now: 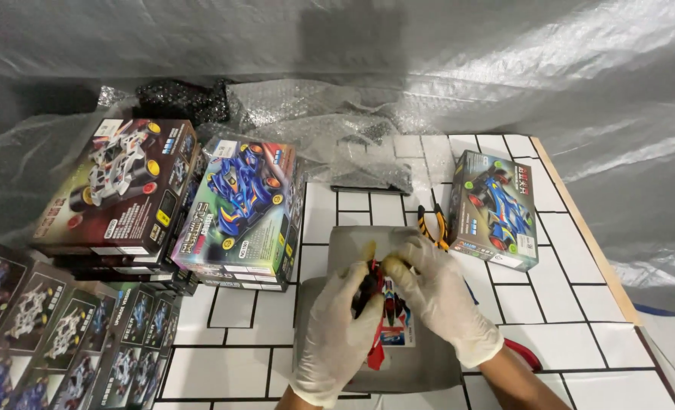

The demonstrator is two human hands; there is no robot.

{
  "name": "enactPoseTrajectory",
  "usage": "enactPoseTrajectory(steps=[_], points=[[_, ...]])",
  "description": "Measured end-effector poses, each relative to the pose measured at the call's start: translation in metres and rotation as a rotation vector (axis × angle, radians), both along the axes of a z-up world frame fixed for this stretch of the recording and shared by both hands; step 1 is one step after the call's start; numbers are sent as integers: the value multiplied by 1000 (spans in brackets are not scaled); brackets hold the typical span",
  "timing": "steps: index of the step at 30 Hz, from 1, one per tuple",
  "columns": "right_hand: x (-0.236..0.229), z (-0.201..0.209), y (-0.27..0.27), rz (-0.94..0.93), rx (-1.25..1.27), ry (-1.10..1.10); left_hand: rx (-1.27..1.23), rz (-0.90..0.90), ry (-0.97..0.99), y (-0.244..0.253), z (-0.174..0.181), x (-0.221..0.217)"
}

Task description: Unboxing and assembling a toy car kit by removing parts from a plastic frame and fitting them together.

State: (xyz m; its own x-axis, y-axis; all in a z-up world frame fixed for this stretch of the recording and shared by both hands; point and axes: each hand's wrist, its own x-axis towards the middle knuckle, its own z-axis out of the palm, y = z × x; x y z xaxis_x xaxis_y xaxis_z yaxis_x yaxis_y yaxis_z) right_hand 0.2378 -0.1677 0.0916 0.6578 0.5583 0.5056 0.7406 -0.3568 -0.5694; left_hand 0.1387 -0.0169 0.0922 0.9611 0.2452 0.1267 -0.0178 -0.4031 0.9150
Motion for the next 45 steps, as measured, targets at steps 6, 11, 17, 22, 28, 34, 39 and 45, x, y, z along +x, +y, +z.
enactPoseTrajectory(steps=[6, 11, 17, 22, 28, 34, 39, 45], points=[[-5, 2, 9, 48, 61, 160, 435, 186, -204, -11, -15, 4], [3, -17, 9, 42, 136, 389, 435, 182, -183, -11, -24, 10], [7, -8, 2, -35, 103, 320, 478, 125, -82, -6, -19, 11], [14, -9, -10, 43, 68, 332, 515, 135, -92, -9, -19, 16], [0, -2, -1, -109, 79, 418, 670, 176, -110, -20, -23, 16], [9, -2, -8, -134, 51, 415, 429, 163, -127, -14, -16, 18], [18, -10, -11, -117, -82, 364, 49, 27, -260, 5, -7, 11], [3, -2, -7, -83, 25, 447, -786, 74, 40, 15, -29, 8]])
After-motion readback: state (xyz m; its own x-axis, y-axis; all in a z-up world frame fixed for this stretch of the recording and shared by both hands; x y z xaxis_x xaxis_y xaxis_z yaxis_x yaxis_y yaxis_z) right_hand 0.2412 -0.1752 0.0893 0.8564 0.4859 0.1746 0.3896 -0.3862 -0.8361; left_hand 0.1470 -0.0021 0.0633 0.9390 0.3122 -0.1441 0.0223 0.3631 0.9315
